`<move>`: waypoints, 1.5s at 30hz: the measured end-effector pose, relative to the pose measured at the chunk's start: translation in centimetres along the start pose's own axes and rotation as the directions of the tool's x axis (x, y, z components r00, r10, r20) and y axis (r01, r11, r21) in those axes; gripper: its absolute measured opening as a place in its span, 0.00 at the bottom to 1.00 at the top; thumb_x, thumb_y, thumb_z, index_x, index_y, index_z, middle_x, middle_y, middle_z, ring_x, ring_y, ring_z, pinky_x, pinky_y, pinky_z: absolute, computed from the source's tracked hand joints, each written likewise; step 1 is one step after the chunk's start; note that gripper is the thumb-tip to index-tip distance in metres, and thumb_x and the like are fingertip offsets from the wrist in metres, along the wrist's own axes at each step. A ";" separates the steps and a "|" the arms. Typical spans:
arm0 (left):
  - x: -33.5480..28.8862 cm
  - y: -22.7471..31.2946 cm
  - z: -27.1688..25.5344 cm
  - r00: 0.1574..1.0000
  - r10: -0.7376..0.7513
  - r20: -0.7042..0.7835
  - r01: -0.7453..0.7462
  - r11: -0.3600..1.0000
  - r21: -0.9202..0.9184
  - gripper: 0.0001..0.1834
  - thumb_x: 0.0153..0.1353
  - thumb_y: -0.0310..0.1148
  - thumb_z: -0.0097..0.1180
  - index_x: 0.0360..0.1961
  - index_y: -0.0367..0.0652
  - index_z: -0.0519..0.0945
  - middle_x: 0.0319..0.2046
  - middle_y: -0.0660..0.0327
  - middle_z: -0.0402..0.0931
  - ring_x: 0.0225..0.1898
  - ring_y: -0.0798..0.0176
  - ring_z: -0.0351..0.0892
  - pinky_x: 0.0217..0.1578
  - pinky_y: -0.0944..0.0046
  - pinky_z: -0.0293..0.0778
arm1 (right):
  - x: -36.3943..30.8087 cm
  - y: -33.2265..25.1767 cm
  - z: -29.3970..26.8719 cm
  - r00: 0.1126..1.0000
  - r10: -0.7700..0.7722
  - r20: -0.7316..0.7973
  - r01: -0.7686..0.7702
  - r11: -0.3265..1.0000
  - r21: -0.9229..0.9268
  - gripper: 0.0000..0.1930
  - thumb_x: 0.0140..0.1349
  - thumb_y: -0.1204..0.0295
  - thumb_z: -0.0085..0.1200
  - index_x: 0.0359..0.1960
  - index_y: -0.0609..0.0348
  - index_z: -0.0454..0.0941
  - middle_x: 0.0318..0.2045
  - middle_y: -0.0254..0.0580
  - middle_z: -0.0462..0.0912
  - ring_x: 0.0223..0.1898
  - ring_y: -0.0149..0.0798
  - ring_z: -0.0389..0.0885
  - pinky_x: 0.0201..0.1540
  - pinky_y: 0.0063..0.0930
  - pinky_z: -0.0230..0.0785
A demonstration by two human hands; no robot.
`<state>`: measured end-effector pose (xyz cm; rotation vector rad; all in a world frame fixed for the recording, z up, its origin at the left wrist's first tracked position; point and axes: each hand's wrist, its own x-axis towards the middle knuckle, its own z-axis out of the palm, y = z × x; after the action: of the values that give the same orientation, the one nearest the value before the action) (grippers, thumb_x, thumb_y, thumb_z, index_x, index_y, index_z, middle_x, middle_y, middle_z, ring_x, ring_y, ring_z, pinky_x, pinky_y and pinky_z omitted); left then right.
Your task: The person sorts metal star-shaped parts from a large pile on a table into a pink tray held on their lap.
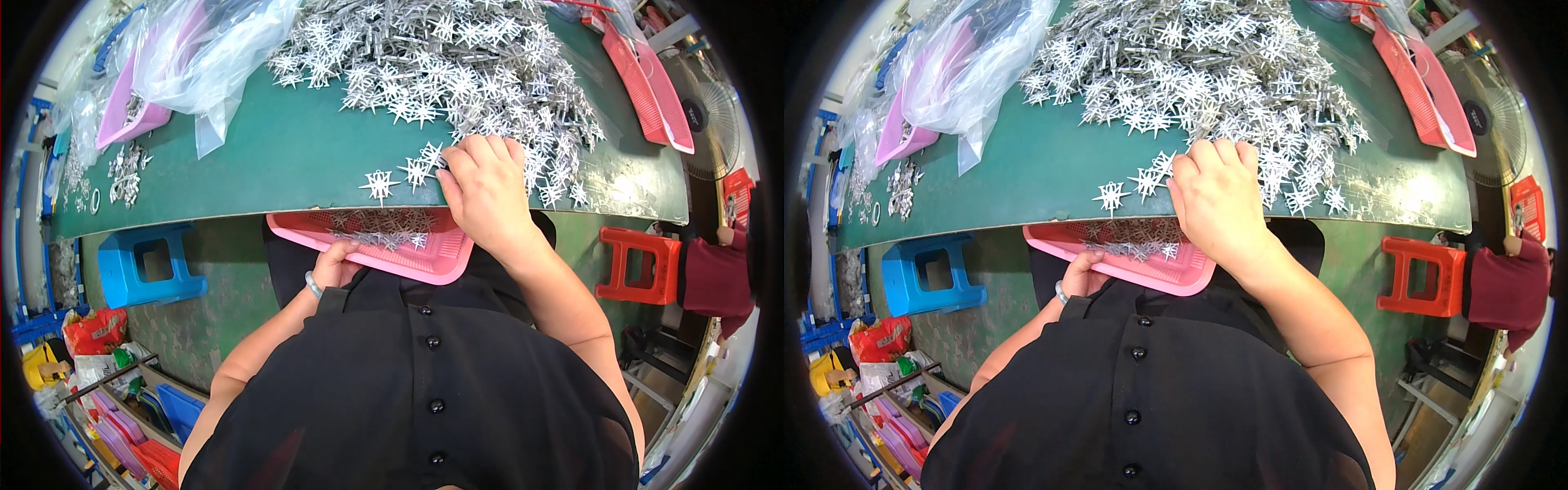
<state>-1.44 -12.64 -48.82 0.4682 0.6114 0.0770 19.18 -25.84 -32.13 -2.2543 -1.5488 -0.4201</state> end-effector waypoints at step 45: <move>-0.4 0.2 1.2 0.998 0.064 0.025 -0.063 0.998 -0.007 0.27 0.50 0.28 0.48 0.54 0.34 0.63 0.50 0.51 0.69 0.52 0.53 0.67 0.58 0.54 0.58 | 1.0 0.0 -0.6 0.943 0.250 0.220 -0.332 0.755 0.565 0.27 0.43 0.83 0.56 0.50 0.58 0.69 0.30 0.45 0.73 0.29 0.37 0.74 0.35 0.27 0.67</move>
<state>-1.09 -13.06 -47.64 0.4819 0.5711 0.1330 19.52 -25.30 -31.11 -1.9755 -1.1276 0.2870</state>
